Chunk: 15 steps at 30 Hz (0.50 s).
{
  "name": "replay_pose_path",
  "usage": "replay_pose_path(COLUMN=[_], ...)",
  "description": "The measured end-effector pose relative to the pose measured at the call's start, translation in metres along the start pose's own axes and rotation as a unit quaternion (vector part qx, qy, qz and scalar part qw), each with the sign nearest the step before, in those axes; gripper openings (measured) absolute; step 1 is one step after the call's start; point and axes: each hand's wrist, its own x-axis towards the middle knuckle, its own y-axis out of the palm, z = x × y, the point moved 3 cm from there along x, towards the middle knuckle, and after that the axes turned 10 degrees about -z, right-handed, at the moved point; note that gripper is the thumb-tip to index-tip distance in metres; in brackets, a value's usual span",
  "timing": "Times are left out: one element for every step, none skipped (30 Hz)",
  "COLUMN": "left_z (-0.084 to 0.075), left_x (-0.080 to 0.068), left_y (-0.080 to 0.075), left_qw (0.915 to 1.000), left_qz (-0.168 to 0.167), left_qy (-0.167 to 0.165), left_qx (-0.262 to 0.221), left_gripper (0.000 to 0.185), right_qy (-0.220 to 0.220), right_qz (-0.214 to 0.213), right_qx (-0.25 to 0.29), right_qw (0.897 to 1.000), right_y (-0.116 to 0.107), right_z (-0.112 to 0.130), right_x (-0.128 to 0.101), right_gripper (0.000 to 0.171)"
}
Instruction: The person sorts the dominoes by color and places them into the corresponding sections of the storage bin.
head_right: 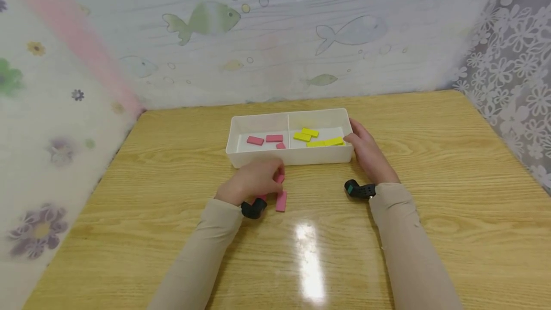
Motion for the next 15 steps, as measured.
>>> replay_pose_path(left_z=[0.0001, 0.0002, 0.0005, 0.0007, 0.0008, 0.0009, 0.0010, 0.0012, 0.0014, 0.0017, 0.0018, 0.0024, 0.0029, 0.0035, 0.0039], left_x=[-0.0001, -0.0002, -0.0003, -0.0002, -0.0002, -0.0002, -0.0002, -0.0001, -0.0002, -0.0001, 0.0000, 0.0003, 0.0007, 0.0010, 0.0013], left_y=[-0.0003, -0.0007, -0.0010, -0.0012, -0.0015, -0.0019, -0.0020, -0.0022, -0.0024, -0.0027, -0.0031, -0.0030, -0.0031, -0.0031, -0.0032], left_qw=[1.0000, 1.0000, 1.0000, 1.0000, 1.0000, 1.0000, 0.9999, 0.9999, 0.9999, 0.9999, 0.9999, 0.9999, 0.9999, 0.9999, 0.9999], left_qz=[0.001, 0.002, 0.003, 0.004, 0.004, 0.003, 0.003, 0.002, 0.001, 0.000, -0.002, -0.003, -0.004, -0.004, -0.004], left_qy=[0.000, -0.001, -0.002, -0.001, -0.001, -0.001, -0.001, -0.001, -0.001, -0.002, -0.002, -0.001, 0.002, 0.003, 0.004], left_qx=[-0.003, -0.005, -0.007, -0.008, -0.008, -0.009, -0.010, -0.010, -0.011, -0.012, -0.014, -0.014, -0.014, -0.014, -0.014], left_gripper=[0.015, 0.015, 0.015, 0.015, 0.014, 0.012, 0.011, 0.009, 0.008, 0.006, 0.005, 0.004, 0.004, 0.003, 0.002], right_qy=[-0.001, -0.004, -0.005, -0.004, -0.004, -0.004, -0.003, -0.001, 0.001, 0.002, 0.003, 0.004, 0.006, 0.007, 0.006], right_qz=[0.000, 0.000, -0.001, -0.002, -0.001, -0.001, -0.002, -0.003, -0.004, -0.003, -0.003, -0.003, -0.002, -0.002, -0.002], right_qx=[0.001, 0.001, 0.000, -0.001, -0.002, -0.005, -0.007, -0.008, -0.007, -0.007, -0.008, -0.008, -0.007, -0.006, -0.005], right_qw=[1.000, 1.000, 1.000, 1.000, 1.000, 1.000, 1.000, 1.000, 1.000, 1.000, 1.000, 1.000, 1.000, 1.000, 1.000], right_y=[-0.0001, -0.0001, -0.0003, -0.0005, -0.0006, -0.0006, -0.0007, -0.0007, -0.0006, -0.0005, -0.0004, -0.0004, -0.0003, -0.0003, -0.0004], right_z=[0.0002, 0.0004, 0.0004, 0.0002, 0.0002, 0.0003, 0.0002, 0.0000, -0.0001, 0.0000, 0.0000, 0.0001, 0.0002, 0.0004, 0.0006], right_x=[0.0001, 0.0002, 0.0003, 0.0004, 0.0002, 0.0000, -0.0003, -0.0004, -0.0005, -0.0005, -0.0006, -0.0007, -0.0006, -0.0005, -0.0003], right_gripper=[0.057, 0.057, 0.057, 0.057, 0.057, 0.057, 0.057, 0.057, 0.057, 0.057, 0.057, 0.057, 0.057, 0.057, 0.057])
